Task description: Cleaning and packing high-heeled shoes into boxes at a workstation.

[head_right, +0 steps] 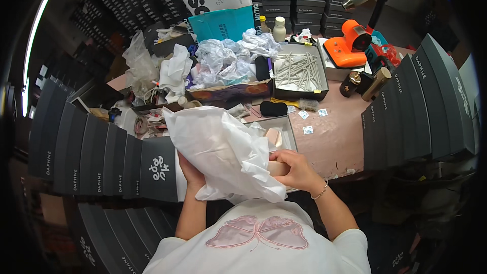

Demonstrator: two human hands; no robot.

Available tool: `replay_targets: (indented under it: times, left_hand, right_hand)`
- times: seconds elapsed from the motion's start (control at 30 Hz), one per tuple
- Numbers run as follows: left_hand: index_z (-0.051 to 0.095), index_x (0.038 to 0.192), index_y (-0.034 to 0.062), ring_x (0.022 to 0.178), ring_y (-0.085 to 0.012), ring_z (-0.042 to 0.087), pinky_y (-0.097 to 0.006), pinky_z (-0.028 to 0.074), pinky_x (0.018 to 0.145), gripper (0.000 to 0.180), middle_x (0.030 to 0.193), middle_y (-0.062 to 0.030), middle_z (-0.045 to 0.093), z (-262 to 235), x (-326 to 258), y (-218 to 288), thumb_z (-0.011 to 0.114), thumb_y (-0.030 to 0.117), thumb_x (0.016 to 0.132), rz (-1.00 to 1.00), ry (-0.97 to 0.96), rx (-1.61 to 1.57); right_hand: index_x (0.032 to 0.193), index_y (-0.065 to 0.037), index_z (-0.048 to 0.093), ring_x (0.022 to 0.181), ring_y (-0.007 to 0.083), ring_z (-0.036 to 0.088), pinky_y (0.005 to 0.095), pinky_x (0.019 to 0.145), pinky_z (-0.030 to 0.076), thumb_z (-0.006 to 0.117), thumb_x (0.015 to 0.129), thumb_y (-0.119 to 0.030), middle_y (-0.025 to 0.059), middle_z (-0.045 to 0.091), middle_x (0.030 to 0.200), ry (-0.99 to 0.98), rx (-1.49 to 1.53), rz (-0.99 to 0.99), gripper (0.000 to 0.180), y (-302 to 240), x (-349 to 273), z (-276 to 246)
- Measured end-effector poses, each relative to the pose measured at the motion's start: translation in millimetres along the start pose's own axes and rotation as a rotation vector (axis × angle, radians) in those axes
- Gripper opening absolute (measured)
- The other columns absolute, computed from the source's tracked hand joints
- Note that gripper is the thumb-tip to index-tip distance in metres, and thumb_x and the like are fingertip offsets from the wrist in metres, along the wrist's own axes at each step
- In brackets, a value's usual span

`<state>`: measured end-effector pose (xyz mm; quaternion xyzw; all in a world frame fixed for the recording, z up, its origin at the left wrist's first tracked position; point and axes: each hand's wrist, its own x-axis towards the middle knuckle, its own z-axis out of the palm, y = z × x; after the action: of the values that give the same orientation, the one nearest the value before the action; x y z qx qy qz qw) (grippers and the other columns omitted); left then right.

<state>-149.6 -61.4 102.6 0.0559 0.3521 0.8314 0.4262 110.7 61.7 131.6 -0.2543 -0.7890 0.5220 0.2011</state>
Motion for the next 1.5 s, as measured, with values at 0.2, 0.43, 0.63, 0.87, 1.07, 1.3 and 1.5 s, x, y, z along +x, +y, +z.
replay_targets:
  times: [0.2,0.43,0.63,0.87,1.07,1.3,1.5]
  left_hand:
    - [0.056,0.116,0.0015,0.105,-0.0205,0.057,-0.033,0.045,0.092,0.033,0.113,-0.0091,0.060,-27.7,49.0,19.6,0.047,0.026,0.096,0.171,0.141,0.029]
    - [0.055,0.119,0.0011,0.107,-0.0208,0.057,-0.036,0.047,0.091,0.040,0.116,-0.0110,0.059,35.2,36.9,66.4,0.042,0.033,0.100,0.549,0.176,0.276]
    - [0.049,0.077,0.0027,0.066,-0.0207,0.055,-0.037,0.047,0.062,0.034,0.074,-0.0077,0.049,-13.3,20.7,41.8,0.050,0.030,0.097,0.956,-0.161,1.218]
    - [0.051,0.125,-0.0005,0.113,-0.0303,0.056,-0.043,0.045,0.093,0.061,0.127,-0.0172,0.054,-47.9,-19.0,-64.0,0.070,0.039,0.083,-0.006,-0.353,0.991]
    - [0.049,0.127,0.0075,0.114,-0.0271,0.054,-0.044,0.041,0.102,0.071,0.124,-0.0098,0.056,-27.2,2.3,-65.6,0.055,0.063,0.084,-0.378,0.091,-0.188]
    - [0.044,0.132,0.0032,0.117,-0.0312,0.051,-0.046,0.038,0.104,0.079,0.129,-0.0143,0.052,-30.4,-8.8,-62.3,0.053,0.064,0.083,-0.523,0.094,-0.269]
    - [0.042,0.135,0.0032,0.121,-0.0302,0.050,-0.045,0.039,0.104,0.073,0.132,-0.0152,0.050,-45.8,-9.8,-68.2,0.044,0.061,0.090,-0.548,0.067,-0.264]
  right_hand:
    - [0.091,0.000,0.059,0.091,0.0283,0.060,0.0351,0.079,0.050,0.082,0.060,-0.015,0.0134,0.062,0.097,-0.008,-0.466,-0.200,0.041,-9.3,-3.1,-46.1]
    - [0.081,-0.003,0.054,0.087,0.0305,0.056,0.0396,0.075,0.048,0.081,0.056,-0.017,0.0119,0.058,0.090,0.051,-0.831,-0.070,0.039,23.2,-24.1,-65.1]
    - [0.081,-0.003,0.053,0.087,0.0309,0.056,0.0397,0.074,0.048,0.079,0.056,-0.014,0.0118,0.057,0.088,0.174,-0.825,-0.015,0.038,24.9,-29.4,-63.1]
    - [0.086,-0.003,0.055,0.099,0.0311,0.058,0.0389,0.078,0.049,0.080,0.057,-0.016,0.0122,0.059,0.094,0.292,-0.708,-0.146,0.041,-8.4,-17.5,-23.8]
    - [0.096,-0.004,0.058,0.106,0.0306,0.058,0.0377,0.084,0.050,0.072,0.079,-0.018,0.0113,0.059,0.106,0.017,-0.065,-0.198,0.026,-24.2,-14.3,28.2]
    - [0.090,-0.008,0.061,0.084,0.0271,0.059,0.0411,0.068,0.045,0.063,0.077,-0.015,0.0100,0.059,0.093,-0.146,-0.951,-0.079,0.015,172.2,-30.3,67.5]
    - [0.088,-0.008,0.063,0.077,0.0329,0.062,0.0439,0.066,0.050,0.064,0.081,-0.017,0.0121,0.060,0.082,-0.277,-0.655,0.005,0.012,72.1,-9.5,-11.3]
